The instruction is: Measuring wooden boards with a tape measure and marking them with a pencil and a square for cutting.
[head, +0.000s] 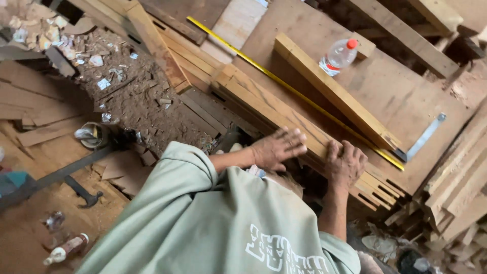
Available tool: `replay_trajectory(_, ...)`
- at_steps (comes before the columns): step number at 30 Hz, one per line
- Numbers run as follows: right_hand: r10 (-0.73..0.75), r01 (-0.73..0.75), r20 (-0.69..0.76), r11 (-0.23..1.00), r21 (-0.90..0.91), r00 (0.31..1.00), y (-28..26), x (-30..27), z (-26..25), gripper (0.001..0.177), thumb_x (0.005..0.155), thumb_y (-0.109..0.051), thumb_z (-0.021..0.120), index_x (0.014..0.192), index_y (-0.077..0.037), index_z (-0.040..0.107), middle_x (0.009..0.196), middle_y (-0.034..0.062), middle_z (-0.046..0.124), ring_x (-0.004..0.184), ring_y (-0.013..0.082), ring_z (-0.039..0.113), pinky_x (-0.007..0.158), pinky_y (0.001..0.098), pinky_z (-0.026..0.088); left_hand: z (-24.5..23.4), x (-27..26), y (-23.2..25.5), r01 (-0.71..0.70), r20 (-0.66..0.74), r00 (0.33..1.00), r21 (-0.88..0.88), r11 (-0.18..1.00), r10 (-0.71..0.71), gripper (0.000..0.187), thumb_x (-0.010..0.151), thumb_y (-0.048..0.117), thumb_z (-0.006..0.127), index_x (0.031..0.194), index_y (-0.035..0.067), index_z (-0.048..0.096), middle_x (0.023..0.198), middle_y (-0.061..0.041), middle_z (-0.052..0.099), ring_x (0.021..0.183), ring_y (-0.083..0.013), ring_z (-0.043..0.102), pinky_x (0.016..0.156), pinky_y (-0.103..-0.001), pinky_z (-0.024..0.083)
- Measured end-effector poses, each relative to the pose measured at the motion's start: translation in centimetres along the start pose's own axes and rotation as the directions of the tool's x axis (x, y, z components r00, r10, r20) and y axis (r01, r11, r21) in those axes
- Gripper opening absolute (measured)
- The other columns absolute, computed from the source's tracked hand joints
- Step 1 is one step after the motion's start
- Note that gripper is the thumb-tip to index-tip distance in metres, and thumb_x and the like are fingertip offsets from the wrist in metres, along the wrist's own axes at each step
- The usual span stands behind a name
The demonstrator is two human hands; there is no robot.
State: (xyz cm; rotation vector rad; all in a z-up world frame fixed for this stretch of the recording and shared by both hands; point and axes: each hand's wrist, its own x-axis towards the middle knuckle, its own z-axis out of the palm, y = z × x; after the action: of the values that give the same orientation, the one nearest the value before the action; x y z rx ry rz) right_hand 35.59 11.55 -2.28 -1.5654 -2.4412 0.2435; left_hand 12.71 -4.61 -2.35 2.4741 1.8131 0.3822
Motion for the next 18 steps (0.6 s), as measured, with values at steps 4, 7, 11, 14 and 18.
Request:
replay_trajectory(4, 0.028, -0.025, 0.053, 0.999, -0.043, 0.998, 0.6, 0.1, 0.7, 0.045, 0.109, -0.060, 0.056, 0.127, -0.021, 0.069, 0.118, 0.0099, 0.063, 0.125, 0.0310, 0.051, 0.106, 0.0506, 0.042, 2.4, -0.9, -1.4, -0.169, -0.288, 0.950, -0.159, 0.973, 0.118, 0.094, 0.064, 0.049, 0.089, 0.148, 0.027, 0.052, 0.152, -0.010, 0.053, 0.144, -0.0348, 0.048, 0.119, -0.055, 0.037)
replay_trajectory(7, 0.026, -0.026, -0.047, 1.000, -0.003, 0.999, 0.2, 0.1, -0.3, 0.048, 0.103, -0.057, 0.066, 0.131, -0.018, 0.065, 0.130, 0.0116, 0.057, 0.133, 0.0333, 0.047, 0.109, 0.0536, 0.039, 0.5, -1.6, -5.4, -0.005, -0.530, 0.841, -0.210, 0.978, -0.109, 0.062, 0.100, 0.066, 0.037, 0.136, 0.024, 0.064, 0.125, -0.007, 0.066, 0.128, -0.0323, 0.061, 0.106, -0.048, 0.046)
replay_trajectory(11, 0.143, -0.132, -0.139, 0.988, 0.085, 0.980, -0.5, -0.9, -1.4, 0.053, 0.112, -0.052, 0.058, 0.141, -0.008, 0.056, 0.133, 0.0249, 0.050, 0.131, 0.0423, 0.044, 0.110, 0.0577, 0.032, 0.4, -6.3, -13.0, 0.435, -0.582, 0.635, -0.274, 0.858, -0.508, 0.051, 0.092, 0.056, 0.065, 0.131, 0.023, 0.068, 0.118, -0.005, 0.068, 0.121, -0.0301, 0.064, 0.104, -0.046, 0.049)
replay_trajectory(14, 0.257, -0.236, -0.142, 0.960, 0.151, 0.956, -1.9, -1.7, -2.6, 0.048, 0.115, -0.043, 0.058, 0.142, -0.003, 0.052, 0.131, 0.0287, 0.046, 0.123, 0.0454, 0.048, 0.102, 0.0569, 0.041, -1.3, -9.9, -16.7, 0.642, -0.486, 0.439, -0.418, 0.643, -0.755, 0.050, 0.097, 0.047, 0.064, 0.139, 0.021, 0.062, 0.121, -0.008, 0.067, 0.118, -0.0322, 0.064, 0.099, -0.047, 0.053)
replay_trajectory(18, 0.353, -0.320, -0.121, 0.919, 0.230, 0.928, -1.3, -2.1, -2.3, 0.051, 0.118, -0.041, 0.059, 0.142, 0.002, 0.048, 0.125, 0.0307, 0.049, 0.113, 0.0498, 0.059, 0.095, 0.0565, 0.049, -2.1, -11.4, -20.5, 0.641, -0.245, 0.388, -0.621, 0.451, -0.889, 0.047, 0.102, 0.041, 0.063, 0.141, 0.015, 0.059, 0.119, -0.013, 0.069, 0.112, -0.0367, 0.068, 0.093, -0.049, 0.058)
